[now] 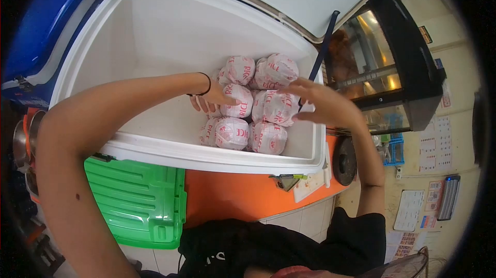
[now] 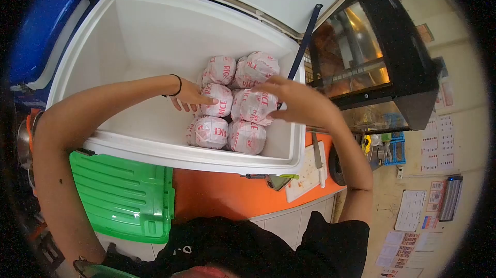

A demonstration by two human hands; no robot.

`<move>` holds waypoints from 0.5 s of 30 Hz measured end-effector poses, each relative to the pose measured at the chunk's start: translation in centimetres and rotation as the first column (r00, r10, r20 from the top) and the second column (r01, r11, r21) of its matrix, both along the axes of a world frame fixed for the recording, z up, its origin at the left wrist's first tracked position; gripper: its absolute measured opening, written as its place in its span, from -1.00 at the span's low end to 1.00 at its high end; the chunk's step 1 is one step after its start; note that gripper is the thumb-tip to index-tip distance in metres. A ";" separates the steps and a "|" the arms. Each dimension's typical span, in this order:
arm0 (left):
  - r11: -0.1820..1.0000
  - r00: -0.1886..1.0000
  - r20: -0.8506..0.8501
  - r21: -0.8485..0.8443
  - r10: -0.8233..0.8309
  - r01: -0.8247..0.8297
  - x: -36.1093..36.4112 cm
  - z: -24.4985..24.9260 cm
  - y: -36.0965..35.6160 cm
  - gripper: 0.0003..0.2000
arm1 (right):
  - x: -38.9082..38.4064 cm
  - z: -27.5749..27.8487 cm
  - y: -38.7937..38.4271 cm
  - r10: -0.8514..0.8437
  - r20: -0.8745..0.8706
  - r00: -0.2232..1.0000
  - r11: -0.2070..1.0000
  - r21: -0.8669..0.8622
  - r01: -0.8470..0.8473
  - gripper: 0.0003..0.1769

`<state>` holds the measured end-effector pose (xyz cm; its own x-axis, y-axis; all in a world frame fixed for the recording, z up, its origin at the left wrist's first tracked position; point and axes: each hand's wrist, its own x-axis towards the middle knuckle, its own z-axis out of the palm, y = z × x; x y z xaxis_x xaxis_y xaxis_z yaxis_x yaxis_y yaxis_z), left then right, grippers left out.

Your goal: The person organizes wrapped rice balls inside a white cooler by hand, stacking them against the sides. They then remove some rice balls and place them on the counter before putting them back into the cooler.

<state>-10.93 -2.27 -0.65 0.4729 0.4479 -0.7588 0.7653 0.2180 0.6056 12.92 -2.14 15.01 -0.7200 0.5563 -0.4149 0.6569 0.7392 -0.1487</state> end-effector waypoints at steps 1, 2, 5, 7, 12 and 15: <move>0.999 1.000 -0.010 -0.030 -0.013 0.013 0.0 0.1 0.0 -0.09 | -0.5 1.3 0.7 0.043 -0.053 0.998 0.998 0.054 -0.040 -0.42; 1.000 1.000 -0.013 -0.019 -0.015 0.015 0.0 0.1 0.0 -0.09 | -1.2 2.7 1.3 0.088 -0.105 0.991 0.991 0.110 -0.077 -0.44; 0.999 0.997 -0.071 0.010 0.040 -0.040 0.2 0.4 0.3 -0.15 | -4.5 7.2 3.5 -0.021 -0.339 0.941 0.826 0.525 0.207 -0.56; 0.962 0.985 -0.134 0.266 0.106 -0.067 0.3 0.9 0.7 -0.27 | -5.4 9.7 10.3 0.491 -0.253 0.833 0.381 0.923 0.056 -0.54; 0.952 0.987 0.125 0.274 0.103 -0.134 0.9 1.2 0.6 -0.40 | -10.3 15.3 16.7 0.187 -0.409 0.893 0.393 0.864 0.313 -0.22; 0.959 0.982 0.174 0.281 -0.079 0.027 0.6 2.3 0.8 -0.42 | -11.9 16.9 20.4 0.169 -0.482 0.860 0.384 0.836 0.392 -0.20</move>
